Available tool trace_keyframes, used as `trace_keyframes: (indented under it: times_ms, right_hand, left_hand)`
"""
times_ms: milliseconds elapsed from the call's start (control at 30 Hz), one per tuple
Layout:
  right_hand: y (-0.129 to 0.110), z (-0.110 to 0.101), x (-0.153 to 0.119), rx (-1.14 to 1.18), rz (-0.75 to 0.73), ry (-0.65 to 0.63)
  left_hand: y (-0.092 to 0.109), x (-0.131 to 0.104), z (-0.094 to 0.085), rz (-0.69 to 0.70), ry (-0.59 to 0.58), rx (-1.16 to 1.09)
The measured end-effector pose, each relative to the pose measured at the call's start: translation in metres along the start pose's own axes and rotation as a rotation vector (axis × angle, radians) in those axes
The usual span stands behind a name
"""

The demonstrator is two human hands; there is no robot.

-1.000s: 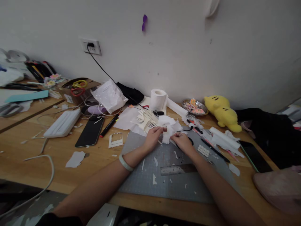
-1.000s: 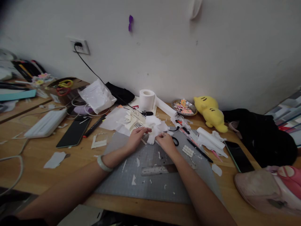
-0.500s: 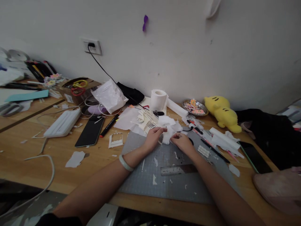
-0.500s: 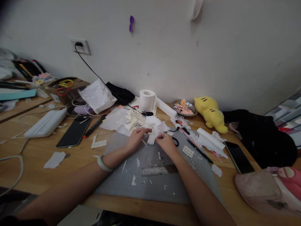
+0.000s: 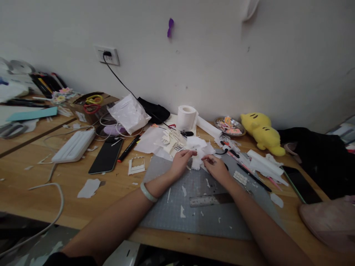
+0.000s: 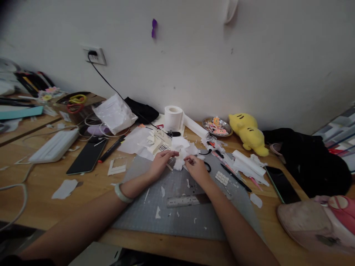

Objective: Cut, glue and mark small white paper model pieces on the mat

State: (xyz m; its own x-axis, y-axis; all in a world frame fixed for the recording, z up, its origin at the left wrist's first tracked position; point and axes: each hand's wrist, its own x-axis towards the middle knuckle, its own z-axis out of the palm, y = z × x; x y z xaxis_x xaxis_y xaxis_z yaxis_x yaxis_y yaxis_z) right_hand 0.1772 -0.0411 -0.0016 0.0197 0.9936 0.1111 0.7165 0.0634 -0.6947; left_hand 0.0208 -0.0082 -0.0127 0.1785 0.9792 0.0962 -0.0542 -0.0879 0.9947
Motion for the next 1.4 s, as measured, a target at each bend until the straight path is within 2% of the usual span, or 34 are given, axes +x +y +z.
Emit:
trace_keyframes:
  times_ms: [100, 233, 600, 1400]
  right_hand:
    - [-0.003, -0.003, -0.002, -0.098, -0.114, -0.027]
    - [-0.003, -0.004, -0.003, -0.216, -0.178, -0.059]
    - [-0.002, -0.005, -0.004, -0.427, -0.241, -0.120]
    - [-0.003, -0.012, -0.006, -0.632, -0.271, -0.186]
  left_hand:
    - [0.000, 0.000, 0.000, 0.007, -0.001, 0.000]
    - [0.002, -0.001, 0.000, 0.013, 0.000, -0.001]
    - [-0.002, 0.001, 0.000, 0.008, 0.005, -0.020]
    - [-0.002, 0.001, 0.000, -0.026, 0.002, 0.021]
